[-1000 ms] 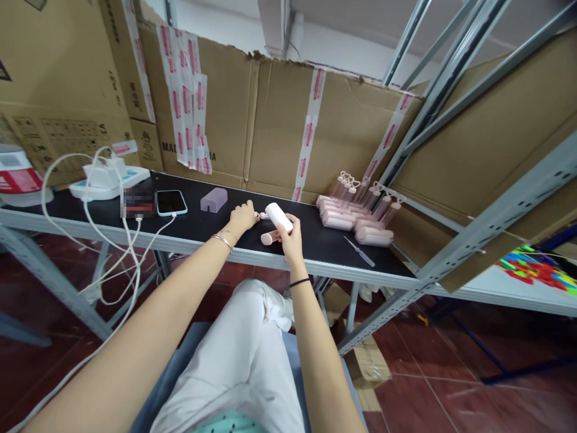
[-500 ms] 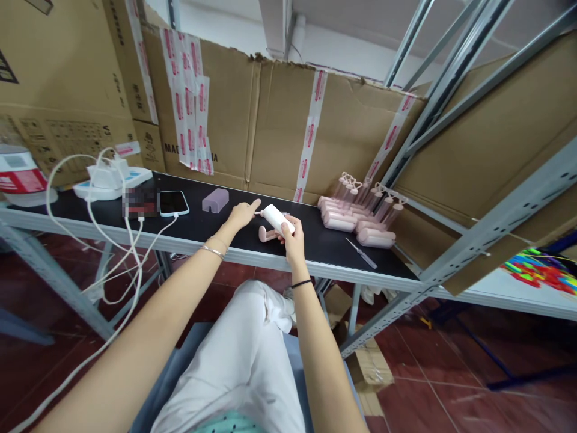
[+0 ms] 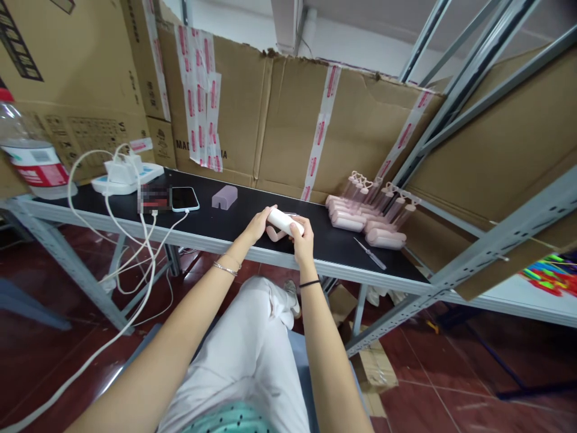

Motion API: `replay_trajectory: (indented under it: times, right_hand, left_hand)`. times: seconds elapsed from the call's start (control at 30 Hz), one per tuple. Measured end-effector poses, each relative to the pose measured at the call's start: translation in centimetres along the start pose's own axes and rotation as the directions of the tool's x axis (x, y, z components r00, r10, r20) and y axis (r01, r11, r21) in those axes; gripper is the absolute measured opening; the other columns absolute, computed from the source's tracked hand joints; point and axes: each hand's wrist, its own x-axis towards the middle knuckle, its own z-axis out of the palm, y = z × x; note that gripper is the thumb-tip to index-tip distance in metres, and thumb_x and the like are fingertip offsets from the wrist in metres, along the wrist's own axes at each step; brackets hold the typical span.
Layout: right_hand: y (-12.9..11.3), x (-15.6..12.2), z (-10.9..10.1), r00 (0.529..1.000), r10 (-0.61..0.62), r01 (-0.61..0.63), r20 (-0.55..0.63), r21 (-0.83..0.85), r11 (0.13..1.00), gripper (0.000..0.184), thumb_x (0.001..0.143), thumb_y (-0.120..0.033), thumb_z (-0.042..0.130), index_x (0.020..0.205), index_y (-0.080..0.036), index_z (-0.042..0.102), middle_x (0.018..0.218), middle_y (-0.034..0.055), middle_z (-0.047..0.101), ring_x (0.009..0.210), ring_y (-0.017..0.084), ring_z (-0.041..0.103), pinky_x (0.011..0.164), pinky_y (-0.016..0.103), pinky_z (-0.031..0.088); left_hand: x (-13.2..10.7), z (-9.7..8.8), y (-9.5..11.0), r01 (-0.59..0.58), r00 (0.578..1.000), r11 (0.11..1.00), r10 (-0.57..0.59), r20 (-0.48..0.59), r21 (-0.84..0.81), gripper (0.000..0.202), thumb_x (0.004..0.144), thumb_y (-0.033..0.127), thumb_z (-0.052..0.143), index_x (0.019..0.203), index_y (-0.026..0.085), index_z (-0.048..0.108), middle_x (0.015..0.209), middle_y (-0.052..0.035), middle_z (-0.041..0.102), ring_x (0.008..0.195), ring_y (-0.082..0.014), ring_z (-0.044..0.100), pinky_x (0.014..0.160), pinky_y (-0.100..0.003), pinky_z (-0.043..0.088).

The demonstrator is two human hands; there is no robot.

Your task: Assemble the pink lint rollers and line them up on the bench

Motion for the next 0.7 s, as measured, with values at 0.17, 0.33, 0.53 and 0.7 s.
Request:
replay_trajectory:
  times: [0.17, 0.33, 0.53, 0.7]
  right_hand:
    - [0.0, 0.1, -0.1, 1.0, -0.003, 0.003, -0.003, 0.021, 1.0, 0.035, 0.077, -0.045, 0.057, 0.099, -0.018, 0.056, 0.104, 0.0061, 0.057, 0.081, 0.015, 0.052, 0.059, 0.023, 0.044]
    - [0.1, 0.1, -0.5, 1.0, 0.006, -0.006, 0.015, 0.019, 1.0, 0.036, 0.077, -0.046, 0.057, 0.101, -0.02, 0.052, 0.108, 0.0053, 0.054, 0.082, 0.015, 0.053, 0.059, 0.023, 0.044]
    - [0.8, 0.5, 0.3, 0.991, -0.08, 0.089, 0.105, -0.089, 0.992, 0.045, 0.084, -0.052, 0.046, 0.115, -0.02, 0.05, 0.111, 0.0082, 0.052, 0.103, 0.019, 0.051, 0.088, 0.035, 0.045]
    - [1.3, 1.1, 0.1, 0.992, 0.065, -0.076, -0.104, -0.107, 0.991, 0.045, 0.089, -0.047, 0.031, 0.123, -0.02, 0.044, 0.113, 0.0086, 0.051, 0.105, 0.018, 0.052, 0.094, 0.036, 0.041]
  left_hand:
    - [-0.7, 0.0, 0.6, -0.139, 0.99, 0.972, 0.131, 0.051, 0.19, 0.059, 0.094, 0.047, 0.026, 0.134, 0.012, 0.05, 0.138, -0.0099, 0.052, 0.132, -0.0207, 0.042, 0.112, -0.032, 0.024]
    - [-1.0, -0.1, 1.3, -0.208, 0.977, 0.919, 0.18, 0.112, 0.336, 0.057, 0.09, 0.046, 0.04, 0.133, 0.01, 0.05, 0.135, -0.0133, 0.054, 0.126, -0.0237, 0.048, 0.109, -0.033, 0.03]
    - [-0.9, 0.0, 1.5, -0.163, 0.983, 0.983, 0.169, -0.066, 0.09, 0.055, 0.079, 0.041, 0.059, 0.127, 0.015, 0.054, 0.115, -0.0109, 0.063, 0.095, -0.0217, 0.061, 0.083, -0.031, 0.049]
    - [-0.7, -1.1, 1.2, -0.063, 0.876, 0.912, -0.144, -0.461, -0.406, 0.042, 0.075, 0.041, 0.062, 0.11, 0.018, 0.054, 0.099, -0.0066, 0.061, 0.072, -0.0134, 0.06, 0.054, -0.021, 0.046]
